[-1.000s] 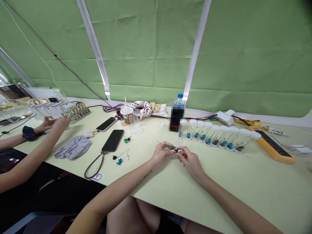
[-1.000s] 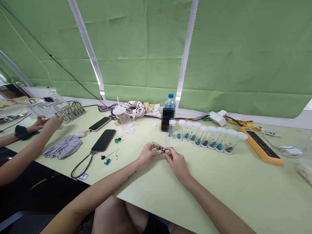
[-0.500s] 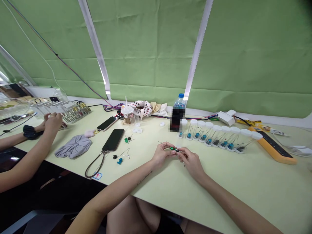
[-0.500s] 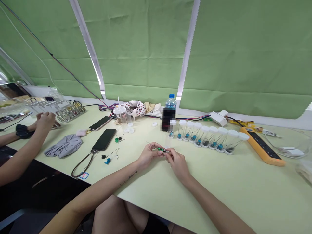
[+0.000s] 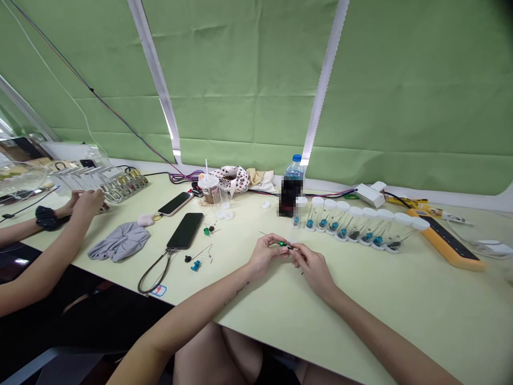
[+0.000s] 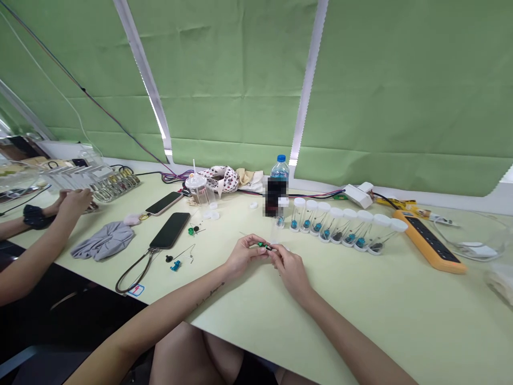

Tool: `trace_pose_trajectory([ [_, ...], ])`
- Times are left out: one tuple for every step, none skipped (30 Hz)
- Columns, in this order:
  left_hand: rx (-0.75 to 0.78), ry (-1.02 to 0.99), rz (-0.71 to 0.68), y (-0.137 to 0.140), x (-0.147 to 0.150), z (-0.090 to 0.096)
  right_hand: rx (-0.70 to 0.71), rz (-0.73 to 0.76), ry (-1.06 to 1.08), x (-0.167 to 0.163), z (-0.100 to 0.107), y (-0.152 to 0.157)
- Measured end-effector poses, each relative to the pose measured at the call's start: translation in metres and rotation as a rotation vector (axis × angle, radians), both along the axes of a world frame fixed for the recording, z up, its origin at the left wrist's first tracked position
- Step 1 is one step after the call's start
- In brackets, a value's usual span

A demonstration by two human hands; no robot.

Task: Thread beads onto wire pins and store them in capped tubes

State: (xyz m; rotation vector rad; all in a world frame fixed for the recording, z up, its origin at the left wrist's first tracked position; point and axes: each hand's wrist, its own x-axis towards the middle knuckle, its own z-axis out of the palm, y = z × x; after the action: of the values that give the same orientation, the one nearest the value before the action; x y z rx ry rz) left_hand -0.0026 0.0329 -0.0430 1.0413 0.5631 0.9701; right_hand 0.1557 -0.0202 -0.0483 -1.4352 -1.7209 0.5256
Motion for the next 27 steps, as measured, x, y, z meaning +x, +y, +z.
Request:
trace_pose_trajectory([
  [0.004,0.002,0.008,0.0005,0.0001,0.0002,0.003,-0.003,-0.002,-0.0002,-0.0002,0.0000],
  [0.008,0.004,0.016,0.0009,0.0003,0.0006,0.005,-0.005,-0.004,-0.0004,-0.0004,0.0001],
  [0.015,0.009,0.021,0.0012,0.0004,0.0013,0.010,-0.008,-0.006,-0.0005,-0.0006,0.0000],
  [0.023,0.016,0.021,0.0013,0.0005,0.0022,0.016,-0.011,-0.007,-0.0007,-0.0008,-0.0001],
  [0.032,0.024,0.016,0.0013,0.0005,0.0032,0.022,-0.013,-0.007,-0.0008,-0.0009,-0.0003],
  [0.042,0.032,0.008,0.0011,0.0005,0.0043,0.027,-0.013,-0.007,-0.0009,-0.0010,-0.0006],
  [0.051,0.039,-0.001,0.0009,0.0005,0.0053,0.032,-0.012,-0.007,-0.0010,-0.0010,-0.0009],
  [0.058,0.045,-0.008,0.0006,0.0004,0.0062,0.037,-0.010,-0.008,-0.0010,-0.0008,-0.0013],
  [0.064,0.048,-0.011,0.0004,0.0002,0.0069,0.042,-0.010,-0.010,-0.0011,-0.0006,-0.0017],
  [0.067,0.049,-0.012,0.0002,0.0001,0.0073,0.046,-0.010,-0.013,-0.0011,-0.0002,-0.0020],
  [0.070,0.051,-0.013,0.0001,-0.0001,0.0074,0.047,-0.010,-0.016,-0.0011,0.0002,-0.0022],
  [0.074,0.051,-0.014,0.0000,-0.0002,0.0073,0.044,-0.010,-0.018,-0.0011,0.0006,-0.0024],
  [0.079,0.050,-0.013,-0.0001,-0.0003,0.0071,0.040,-0.008,-0.020,-0.0011,0.0009,-0.0024],
  [0.082,0.049,-0.013,-0.0002,-0.0004,0.0068,0.034,-0.006,-0.021,-0.0010,0.0011,-0.0024],
  [0.084,0.047,-0.013,-0.0002,-0.0004,0.0066,0.029,-0.004,-0.021,-0.0009,0.0012,-0.0023],
  [0.084,0.045,-0.014,-0.0003,-0.0004,0.0064,0.025,-0.002,-0.021,-0.0008,0.0012,-0.0022],
  [0.083,0.043,-0.015,-0.0004,-0.0004,0.0065,0.023,-0.001,-0.020,-0.0007,0.0012,-0.0021],
  [0.082,0.042,-0.017,-0.0005,-0.0004,0.0066,0.022,0.001,-0.018,-0.0006,0.0011,-0.0021],
  [0.080,0.043,-0.019,-0.0007,-0.0004,0.0069,0.021,0.003,-0.017,-0.0005,0.0011,-0.0020],
  [0.079,0.043,-0.020,-0.0009,-0.0004,0.0073,0.022,0.006,-0.017,-0.0006,0.0011,-0.0021],
  [0.077,0.045,-0.020,-0.0011,-0.0003,0.0077,0.023,0.008,-0.019,-0.0006,0.0013,-0.0022],
  [0.075,0.046,-0.020,-0.0013,-0.0003,0.0080,0.025,0.010,-0.021,-0.0007,0.0015,-0.0023],
  [0.072,0.047,-0.021,-0.0016,-0.0003,0.0084,0.029,0.011,-0.026,-0.0007,0.0018,-0.0024],
  [0.071,0.046,-0.023,-0.0019,-0.0002,0.0086,0.030,0.013,-0.030,-0.0008,0.0021,-0.0025],
  [0.071,0.043,-0.023,-0.0022,-0.0001,0.0086,0.031,0.015,-0.034,-0.0008,0.0024,-0.0026],
  [0.072,0.038,-0.021,-0.0025,0.0000,0.0086,0.030,0.021,-0.038,-0.0008,0.0026,-0.0026],
  [0.072,0.033,-0.016,-0.0026,0.0001,0.0085,0.027,0.025,-0.040,-0.0008,0.0028,-0.0026],
])
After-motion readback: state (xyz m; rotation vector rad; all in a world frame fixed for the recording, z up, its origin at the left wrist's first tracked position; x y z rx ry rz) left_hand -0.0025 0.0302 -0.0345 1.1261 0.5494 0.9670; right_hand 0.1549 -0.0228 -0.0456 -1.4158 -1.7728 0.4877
